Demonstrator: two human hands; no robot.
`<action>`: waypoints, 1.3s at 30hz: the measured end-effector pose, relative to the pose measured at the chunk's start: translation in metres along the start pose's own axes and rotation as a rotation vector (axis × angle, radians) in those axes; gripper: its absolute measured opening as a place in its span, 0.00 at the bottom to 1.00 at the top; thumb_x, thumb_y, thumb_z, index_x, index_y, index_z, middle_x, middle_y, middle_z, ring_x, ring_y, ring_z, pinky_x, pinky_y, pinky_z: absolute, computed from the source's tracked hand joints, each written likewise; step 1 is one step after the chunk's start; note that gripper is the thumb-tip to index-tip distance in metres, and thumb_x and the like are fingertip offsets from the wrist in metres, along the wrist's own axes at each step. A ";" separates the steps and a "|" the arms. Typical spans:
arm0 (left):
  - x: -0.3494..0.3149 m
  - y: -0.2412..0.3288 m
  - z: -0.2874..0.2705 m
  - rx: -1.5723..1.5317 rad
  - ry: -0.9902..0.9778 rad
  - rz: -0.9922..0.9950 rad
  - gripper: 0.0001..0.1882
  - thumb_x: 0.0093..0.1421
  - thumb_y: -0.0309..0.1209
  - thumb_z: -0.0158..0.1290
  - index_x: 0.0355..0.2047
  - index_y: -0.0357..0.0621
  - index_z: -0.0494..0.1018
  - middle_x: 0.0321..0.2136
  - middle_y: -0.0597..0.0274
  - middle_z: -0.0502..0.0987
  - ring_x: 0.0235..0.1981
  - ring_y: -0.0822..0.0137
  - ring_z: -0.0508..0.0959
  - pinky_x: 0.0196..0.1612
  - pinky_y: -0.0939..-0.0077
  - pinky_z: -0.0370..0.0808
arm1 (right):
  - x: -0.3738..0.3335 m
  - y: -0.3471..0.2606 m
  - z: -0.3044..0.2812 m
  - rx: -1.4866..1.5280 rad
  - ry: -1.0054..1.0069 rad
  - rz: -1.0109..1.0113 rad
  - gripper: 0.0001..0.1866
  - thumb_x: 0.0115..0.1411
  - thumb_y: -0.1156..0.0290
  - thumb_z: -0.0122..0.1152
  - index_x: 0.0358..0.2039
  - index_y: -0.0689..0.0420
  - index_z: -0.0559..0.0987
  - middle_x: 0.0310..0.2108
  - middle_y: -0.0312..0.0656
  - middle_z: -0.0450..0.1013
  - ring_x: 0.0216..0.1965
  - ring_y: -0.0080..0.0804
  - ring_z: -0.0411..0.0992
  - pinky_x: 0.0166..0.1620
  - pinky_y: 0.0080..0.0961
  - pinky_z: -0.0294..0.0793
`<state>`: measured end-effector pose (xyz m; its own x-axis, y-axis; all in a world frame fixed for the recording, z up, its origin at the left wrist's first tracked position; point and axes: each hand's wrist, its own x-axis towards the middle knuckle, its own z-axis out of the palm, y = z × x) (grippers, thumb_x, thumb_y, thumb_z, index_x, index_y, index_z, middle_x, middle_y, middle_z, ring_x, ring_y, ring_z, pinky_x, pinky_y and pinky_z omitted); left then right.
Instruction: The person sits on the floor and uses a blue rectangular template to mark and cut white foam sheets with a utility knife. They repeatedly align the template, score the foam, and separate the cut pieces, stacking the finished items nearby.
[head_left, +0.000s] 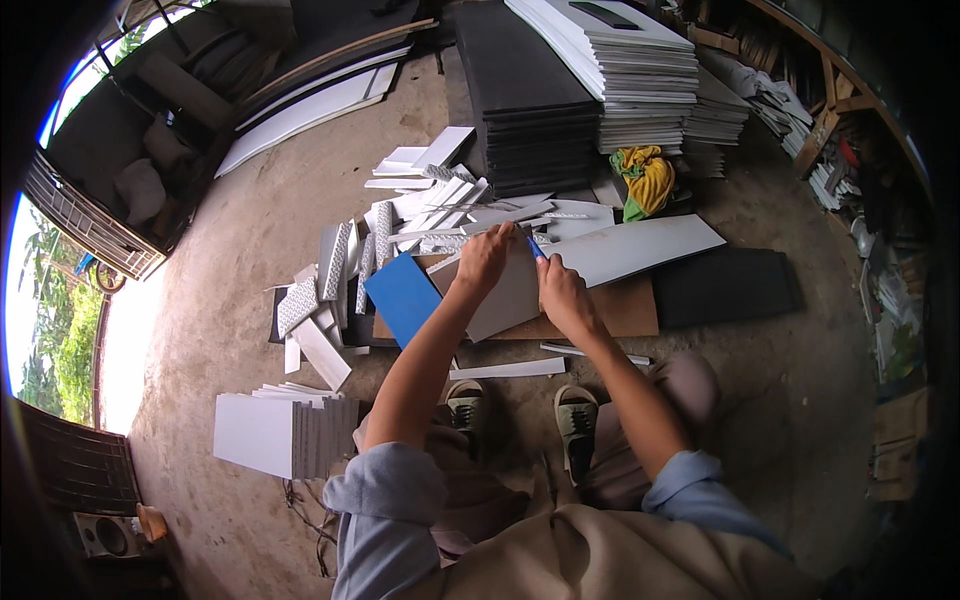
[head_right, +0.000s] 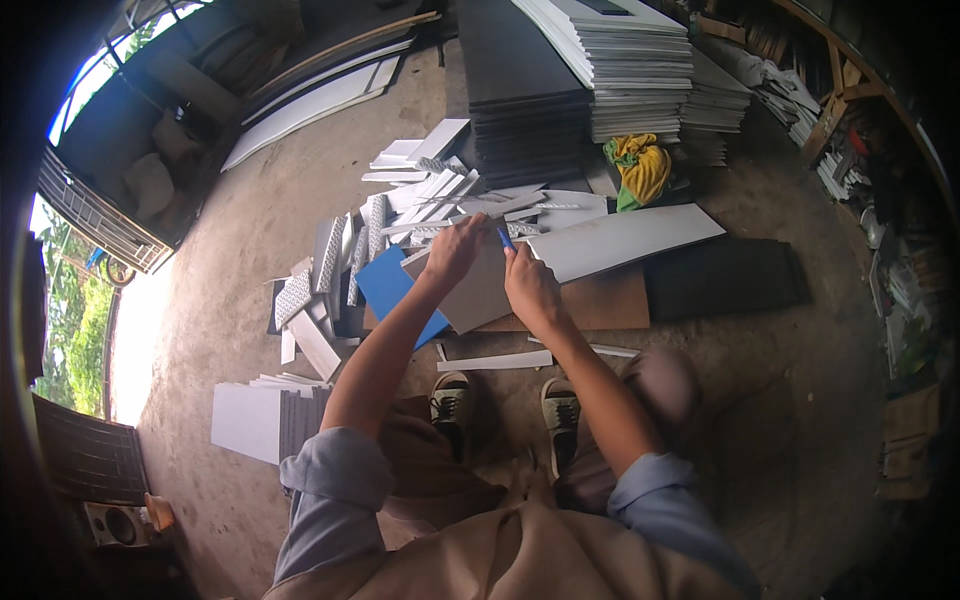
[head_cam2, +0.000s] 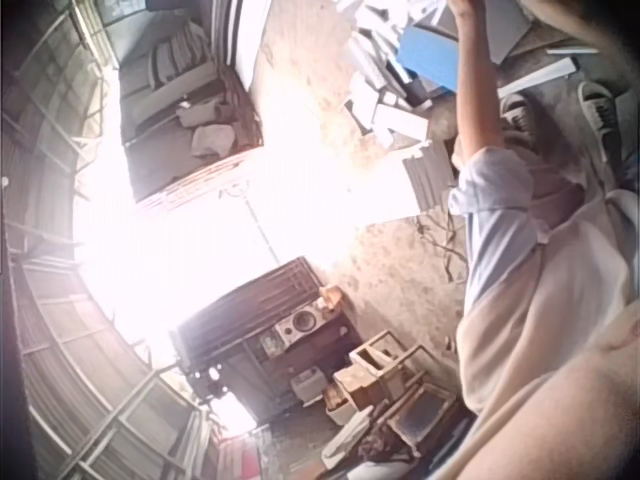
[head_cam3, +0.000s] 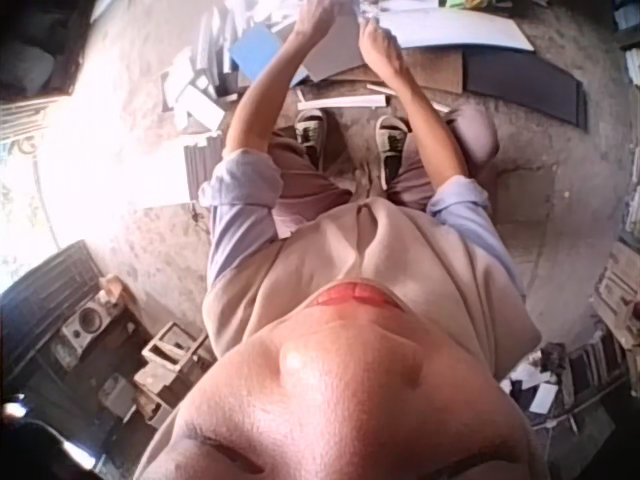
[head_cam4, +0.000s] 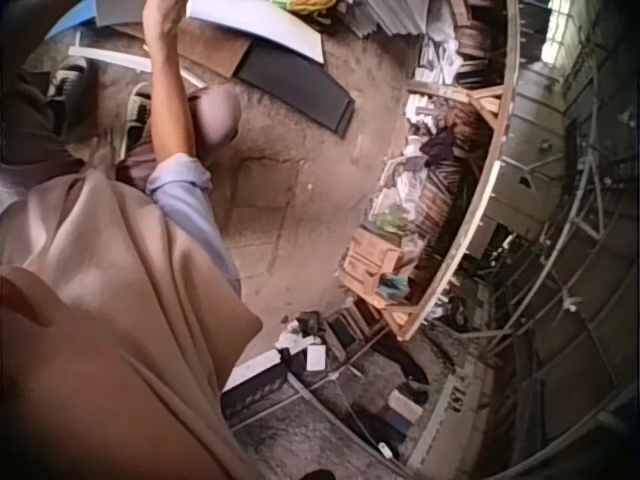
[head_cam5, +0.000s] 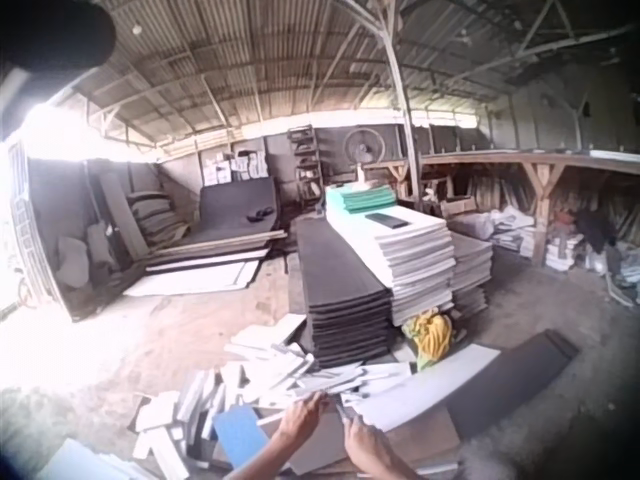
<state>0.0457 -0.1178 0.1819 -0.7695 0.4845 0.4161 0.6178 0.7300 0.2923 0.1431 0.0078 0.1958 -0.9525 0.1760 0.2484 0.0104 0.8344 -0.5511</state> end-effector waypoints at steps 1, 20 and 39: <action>-0.001 -0.001 0.000 -0.004 0.001 -0.005 0.10 0.52 0.30 0.46 0.35 0.43 0.65 0.27 0.52 0.73 0.23 0.49 0.74 0.24 0.60 0.71 | -0.001 0.000 0.001 0.003 -0.003 0.003 0.15 0.60 0.62 0.37 0.28 0.63 0.64 0.14 0.54 0.68 0.19 0.51 0.70 0.19 0.38 0.70; -0.009 0.008 0.006 -0.026 0.032 0.071 0.09 0.52 0.28 0.46 0.33 0.38 0.63 0.23 0.49 0.71 0.25 0.50 0.73 0.25 0.61 0.71 | 0.012 -0.004 0.009 -0.002 -0.067 0.061 0.18 0.60 0.61 0.36 0.28 0.65 0.67 0.19 0.57 0.69 0.23 0.53 0.70 0.25 0.42 0.71; -0.014 0.002 -0.006 -0.001 -0.130 0.064 0.09 0.53 0.28 0.44 0.34 0.39 0.63 0.28 0.46 0.72 0.26 0.48 0.74 0.27 0.60 0.72 | -0.005 -0.007 0.002 0.023 -0.184 0.123 0.18 0.60 0.60 0.34 0.32 0.64 0.65 0.19 0.57 0.69 0.25 0.55 0.71 0.28 0.43 0.71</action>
<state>0.0583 -0.1258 0.1818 -0.7431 0.5884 0.3187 0.6662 0.6954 0.2694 0.1476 0.0002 0.1967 -0.9841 0.1753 0.0299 0.1246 0.7998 -0.5871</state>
